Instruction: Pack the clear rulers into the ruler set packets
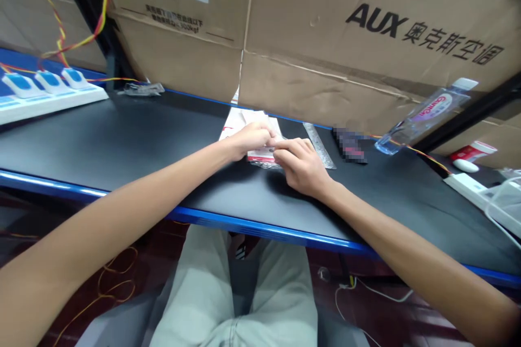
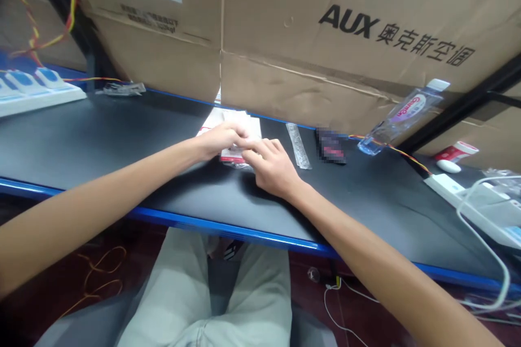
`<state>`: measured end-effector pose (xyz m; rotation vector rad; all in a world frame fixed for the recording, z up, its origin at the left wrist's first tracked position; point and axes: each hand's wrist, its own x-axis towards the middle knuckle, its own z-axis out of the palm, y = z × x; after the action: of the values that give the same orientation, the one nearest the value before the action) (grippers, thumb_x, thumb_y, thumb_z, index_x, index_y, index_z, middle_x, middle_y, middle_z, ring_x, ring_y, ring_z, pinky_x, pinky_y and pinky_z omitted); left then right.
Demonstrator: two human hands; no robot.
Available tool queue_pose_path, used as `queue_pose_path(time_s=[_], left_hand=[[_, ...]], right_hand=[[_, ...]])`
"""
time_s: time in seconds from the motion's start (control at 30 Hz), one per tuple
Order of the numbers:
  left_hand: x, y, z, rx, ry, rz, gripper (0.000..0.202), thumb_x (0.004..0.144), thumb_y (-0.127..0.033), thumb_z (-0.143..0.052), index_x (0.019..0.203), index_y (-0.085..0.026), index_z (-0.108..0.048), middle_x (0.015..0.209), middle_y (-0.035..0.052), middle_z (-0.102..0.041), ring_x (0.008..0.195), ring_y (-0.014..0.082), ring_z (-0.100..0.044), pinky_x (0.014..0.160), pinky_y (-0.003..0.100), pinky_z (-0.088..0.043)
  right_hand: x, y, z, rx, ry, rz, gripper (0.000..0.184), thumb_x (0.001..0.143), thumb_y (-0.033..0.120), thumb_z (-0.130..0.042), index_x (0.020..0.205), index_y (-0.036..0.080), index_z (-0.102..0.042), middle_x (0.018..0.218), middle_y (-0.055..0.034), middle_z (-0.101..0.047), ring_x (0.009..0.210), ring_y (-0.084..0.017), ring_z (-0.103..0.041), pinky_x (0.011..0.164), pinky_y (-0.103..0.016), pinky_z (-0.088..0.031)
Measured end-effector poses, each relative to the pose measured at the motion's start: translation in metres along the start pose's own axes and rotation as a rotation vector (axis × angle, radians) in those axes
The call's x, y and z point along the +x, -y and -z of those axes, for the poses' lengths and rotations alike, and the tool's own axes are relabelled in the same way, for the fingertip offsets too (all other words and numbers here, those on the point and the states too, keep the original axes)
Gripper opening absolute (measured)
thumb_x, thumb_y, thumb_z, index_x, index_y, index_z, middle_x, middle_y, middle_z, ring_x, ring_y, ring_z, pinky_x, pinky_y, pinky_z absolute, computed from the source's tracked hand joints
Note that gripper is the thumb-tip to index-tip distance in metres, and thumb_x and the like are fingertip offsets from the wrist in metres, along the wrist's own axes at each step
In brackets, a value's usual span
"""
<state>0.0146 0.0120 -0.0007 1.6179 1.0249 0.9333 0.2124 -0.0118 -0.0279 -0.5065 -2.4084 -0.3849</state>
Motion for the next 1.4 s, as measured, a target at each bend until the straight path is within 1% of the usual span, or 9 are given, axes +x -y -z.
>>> queue_pose_path(time_s=[0.13,0.27,0.43,0.57,0.73,0.93,1.03,1.2,1.4], left_hand=[[0.003,0.004,0.008,0.025,-0.063,-0.026,0.010,0.071,-0.021,-0.069,0.064,-0.014,-0.068,0.067,0.0025,-0.063,0.063,0.0124,-0.052,0.060,0.027,-0.038],[0.002,0.003,0.013,0.195,-0.008,-0.138,0.010,0.072,-0.024,-0.070,0.071,-0.014,-0.074,0.073,0.0029,-0.070,0.073,0.0155,-0.060,0.069,0.028,-0.045],[0.001,-0.001,0.016,0.459,0.001,-0.244,0.013,0.073,-0.020,-0.067,0.077,-0.013,-0.077,0.082,0.0065,-0.076,0.083,0.0206,-0.068,0.080,0.032,-0.050],[0.001,-0.004,0.023,0.585,-0.002,-0.292,0.014,0.073,-0.020,-0.067,0.078,-0.013,-0.078,0.082,0.0067,-0.077,0.082,0.0209,-0.069,0.079,0.031,-0.051],[-0.002,-0.008,0.034,0.735,0.049,-0.330,0.016,0.072,-0.021,-0.069,0.082,-0.014,-0.080,0.089,0.0066,-0.075,0.080,0.0179,-0.065,0.074,0.028,-0.048],[-0.005,-0.014,0.033,0.912,0.019,-0.388,0.018,0.076,-0.026,-0.069,0.085,-0.017,-0.082,0.088,0.0068,-0.062,0.074,0.0161,-0.056,0.069,0.028,-0.042],[-0.011,-0.016,0.024,0.932,0.077,-0.417,0.015,0.078,-0.026,-0.067,0.083,-0.018,-0.080,0.084,0.0055,-0.063,0.071,0.0157,-0.055,0.066,0.028,-0.040],[-0.022,-0.019,0.015,0.913,0.245,-0.426,0.014,0.081,-0.019,-0.064,0.084,-0.019,-0.077,0.077,0.0027,-0.065,0.070,0.0147,-0.057,0.064,0.027,-0.039],[-0.026,-0.014,0.017,0.779,0.374,-0.415,0.016,0.077,-0.013,-0.065,0.088,-0.017,-0.076,0.087,0.0034,-0.067,0.075,0.0142,-0.059,0.069,0.026,-0.044]], right_hand=[[0.003,0.012,0.000,0.081,0.032,0.022,0.019,0.096,0.007,-0.049,0.099,0.022,-0.061,0.104,-0.0078,-0.074,0.090,-0.022,-0.062,0.078,-0.037,-0.041],[0.001,0.005,0.003,0.311,-0.014,-0.177,0.009,0.095,0.015,-0.055,0.094,0.021,-0.061,0.085,-0.0044,-0.070,0.077,-0.018,-0.063,0.074,-0.032,-0.048],[-0.004,-0.016,0.011,0.377,-0.108,-0.478,0.005,0.087,0.019,-0.064,0.081,0.020,-0.064,0.072,-0.0010,-0.068,0.063,-0.016,-0.063,0.064,-0.029,-0.051],[-0.009,-0.031,0.014,0.405,-0.033,-0.602,0.004,0.078,0.019,-0.067,0.074,0.019,-0.067,0.068,-0.0007,-0.069,0.061,-0.016,-0.062,0.063,-0.029,-0.051],[-0.009,-0.032,0.025,0.614,0.221,-0.550,0.004,0.076,0.017,-0.065,0.073,0.018,-0.066,0.069,-0.0001,-0.065,0.064,-0.015,-0.059,0.063,-0.028,-0.047],[-0.001,-0.013,0.032,0.679,0.290,-0.454,0.015,0.069,0.005,-0.056,0.066,0.019,-0.053,0.062,0.0045,-0.048,0.059,-0.010,-0.042,0.057,-0.026,-0.036],[0.000,-0.004,0.031,0.761,0.344,-0.440,0.014,0.073,0.005,-0.058,0.069,0.019,-0.057,0.063,0.0046,-0.049,0.058,-0.010,-0.041,0.056,-0.026,-0.035],[-0.006,0.002,0.028,1.036,0.416,-0.551,0.011,0.091,0.025,-0.066,0.086,0.017,-0.070,0.074,-0.0011,-0.065,0.064,-0.013,-0.054,0.061,-0.026,-0.045],[-0.009,0.001,0.022,1.178,0.314,-0.787,0.018,0.089,0.033,-0.074,0.097,0.017,-0.072,0.073,-0.0023,-0.068,0.062,-0.013,-0.059,0.057,-0.025,-0.049]])
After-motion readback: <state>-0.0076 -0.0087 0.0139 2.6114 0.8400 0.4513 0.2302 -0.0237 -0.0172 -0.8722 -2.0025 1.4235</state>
